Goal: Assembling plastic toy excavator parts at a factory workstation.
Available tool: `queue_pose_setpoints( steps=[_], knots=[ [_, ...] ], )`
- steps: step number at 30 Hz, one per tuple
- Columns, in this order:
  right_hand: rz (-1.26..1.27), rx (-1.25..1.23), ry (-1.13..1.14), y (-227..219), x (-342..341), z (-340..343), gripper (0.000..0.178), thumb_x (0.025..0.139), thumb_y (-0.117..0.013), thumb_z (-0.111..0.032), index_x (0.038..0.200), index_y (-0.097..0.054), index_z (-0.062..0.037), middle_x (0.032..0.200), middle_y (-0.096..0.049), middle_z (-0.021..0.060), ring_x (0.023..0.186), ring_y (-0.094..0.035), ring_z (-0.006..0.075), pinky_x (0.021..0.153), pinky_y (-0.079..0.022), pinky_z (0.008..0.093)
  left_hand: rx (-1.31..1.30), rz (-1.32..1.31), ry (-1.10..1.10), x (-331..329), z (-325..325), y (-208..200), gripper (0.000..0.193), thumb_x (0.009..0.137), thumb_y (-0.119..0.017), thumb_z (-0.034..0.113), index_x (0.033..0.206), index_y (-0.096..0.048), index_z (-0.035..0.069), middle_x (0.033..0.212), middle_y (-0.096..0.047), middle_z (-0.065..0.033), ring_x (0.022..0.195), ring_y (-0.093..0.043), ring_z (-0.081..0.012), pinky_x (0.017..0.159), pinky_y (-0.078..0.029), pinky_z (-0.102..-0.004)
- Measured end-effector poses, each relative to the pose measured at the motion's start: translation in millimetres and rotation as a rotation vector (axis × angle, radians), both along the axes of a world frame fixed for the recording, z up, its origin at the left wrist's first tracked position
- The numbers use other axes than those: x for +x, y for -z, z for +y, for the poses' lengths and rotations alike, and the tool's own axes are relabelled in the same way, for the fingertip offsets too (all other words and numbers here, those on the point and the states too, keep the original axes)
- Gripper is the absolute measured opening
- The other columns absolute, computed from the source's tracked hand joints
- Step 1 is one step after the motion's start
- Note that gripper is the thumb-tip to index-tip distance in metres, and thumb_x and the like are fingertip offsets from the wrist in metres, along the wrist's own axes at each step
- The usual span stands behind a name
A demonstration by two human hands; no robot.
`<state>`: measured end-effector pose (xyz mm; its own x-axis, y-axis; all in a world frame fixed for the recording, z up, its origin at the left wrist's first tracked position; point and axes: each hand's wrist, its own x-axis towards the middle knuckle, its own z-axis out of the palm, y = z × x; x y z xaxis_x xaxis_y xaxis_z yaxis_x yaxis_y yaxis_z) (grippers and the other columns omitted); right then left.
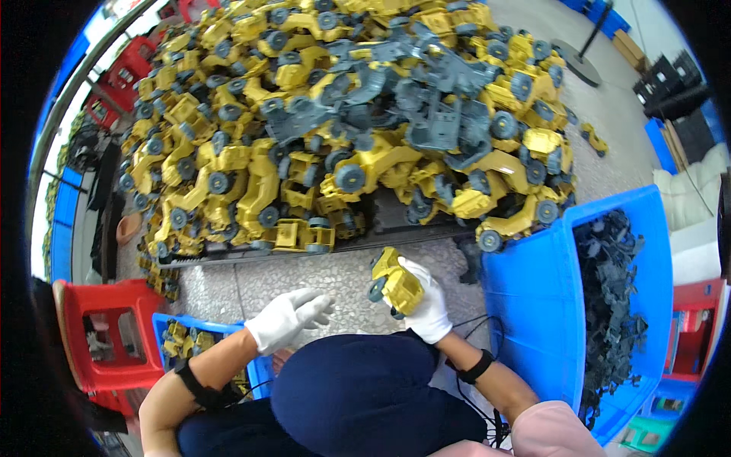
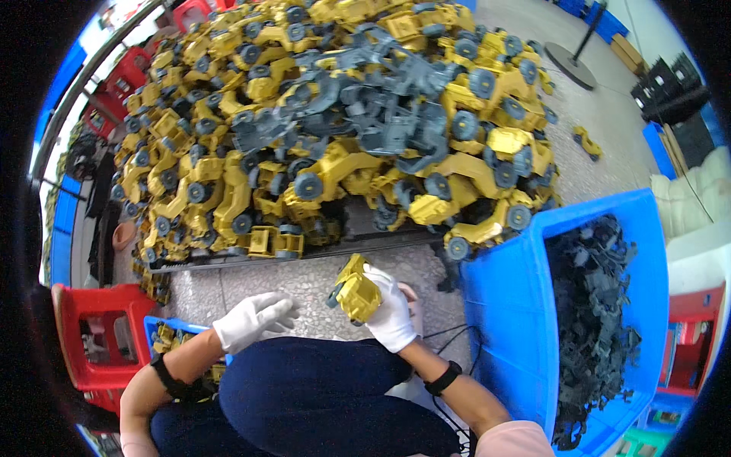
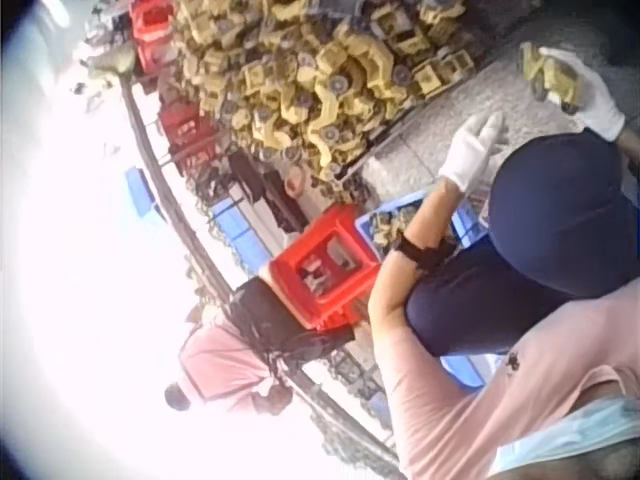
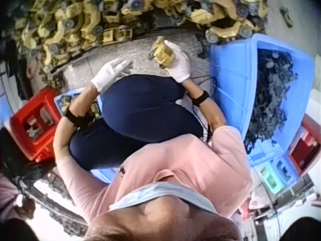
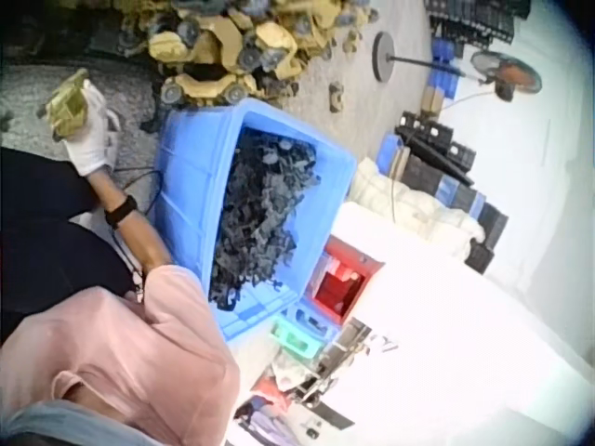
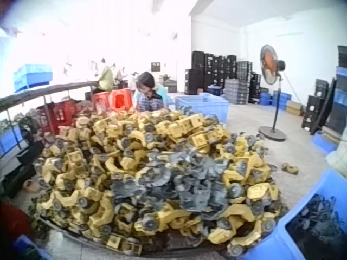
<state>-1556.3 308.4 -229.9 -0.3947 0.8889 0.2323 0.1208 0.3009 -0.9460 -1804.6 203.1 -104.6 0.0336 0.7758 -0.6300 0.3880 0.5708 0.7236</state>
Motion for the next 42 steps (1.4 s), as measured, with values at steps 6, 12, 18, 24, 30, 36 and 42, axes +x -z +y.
queue_pose_setpoints(
  steps=[6,12,18,24,30,36,42],
  knots=[
    [0.011,0.433,-0.151,-51,-58,16,0.054,0.061,-0.083,-0.007,0.111,-0.063,-0.0085,0.115,-0.063,0.0114,0.112,-0.057,0.0326,0.096,-0.047,0.0413,0.126,-0.291,-0.400,9,-6,-2,0.068,0.093,-0.063,0.030,0.146,-0.032,0.001,0.134,-0.052,-0.0201,0.116,-0.058,-0.0287,0.096,-0.049,-0.0381],
    [-0.137,0.512,-0.355,-86,-103,12,0.041,0.065,-0.079,-0.022,0.098,-0.062,-0.0050,0.088,-0.056,0.0158,0.081,-0.057,0.0381,0.068,-0.048,0.0462,0.635,0.027,-0.400,12,-9,3,0.090,0.077,-0.084,0.019,0.147,-0.028,0.009,0.135,-0.050,-0.0111,0.122,-0.051,-0.0179,0.099,-0.048,-0.0354],
    [-0.148,0.560,-0.743,-122,-135,17,0.029,0.074,-0.070,-0.025,0.091,-0.061,-0.0035,0.087,-0.060,0.0160,0.081,-0.057,0.0372,0.069,-0.048,0.0459,0.478,-0.377,-0.635,-6,-20,24,0.047,0.081,-0.081,0.017,0.121,-0.060,0.003,0.111,-0.067,-0.0088,0.105,-0.063,-0.0184,0.093,-0.051,-0.0341],
    [0.120,0.333,-0.744,-133,-118,24,0.022,0.080,-0.078,-0.013,0.097,-0.070,-0.0030,0.093,-0.067,0.0125,0.086,-0.065,0.0272,0.072,-0.052,0.0354,0.210,-0.725,-0.867,-24,-30,-11,0.038,0.081,-0.072,0.007,0.117,-0.059,0.005,0.105,-0.065,-0.0071,0.097,-0.063,-0.0180,0.089,-0.050,-0.0343],
    [-0.080,0.030,0.001,-157,-73,51,0.015,0.083,-0.070,-0.005,0.099,-0.070,-0.0024,0.091,-0.069,0.0106,0.078,-0.065,0.0229,0.070,-0.052,0.0342,0.213,-1.007,-0.954,-35,-41,-26,0.055,0.072,-0.055,0.001,0.127,-0.047,0.002,0.111,-0.062,-0.0180,0.109,-0.061,-0.0339,0.101,-0.047,-0.0478],
    [-0.161,0.697,0.106,-192,-94,87,0.022,0.086,-0.064,-0.002,0.108,-0.067,-0.0023,0.108,-0.066,0.0139,0.097,-0.061,0.0296,0.087,-0.048,0.0380,0.189,-0.857,-0.943,-36,-40,-21,0.041,0.074,-0.054,0.005,0.114,-0.055,-0.006,0.106,-0.063,-0.0179,0.104,-0.062,-0.0317,0.098,-0.048,-0.0446],
    [-0.343,0.922,0.076,-229,-117,148,0.024,0.086,-0.050,-0.001,0.102,-0.068,-0.0046,0.106,-0.064,0.0189,0.100,-0.060,0.0372,0.086,-0.050,0.0431,0.279,-0.754,-0.924,-34,-35,-19,0.048,0.072,-0.058,0.001,0.120,-0.053,0.002,0.110,-0.062,-0.0149,0.106,-0.062,-0.0327,0.096,-0.049,-0.0478]
  ],
)
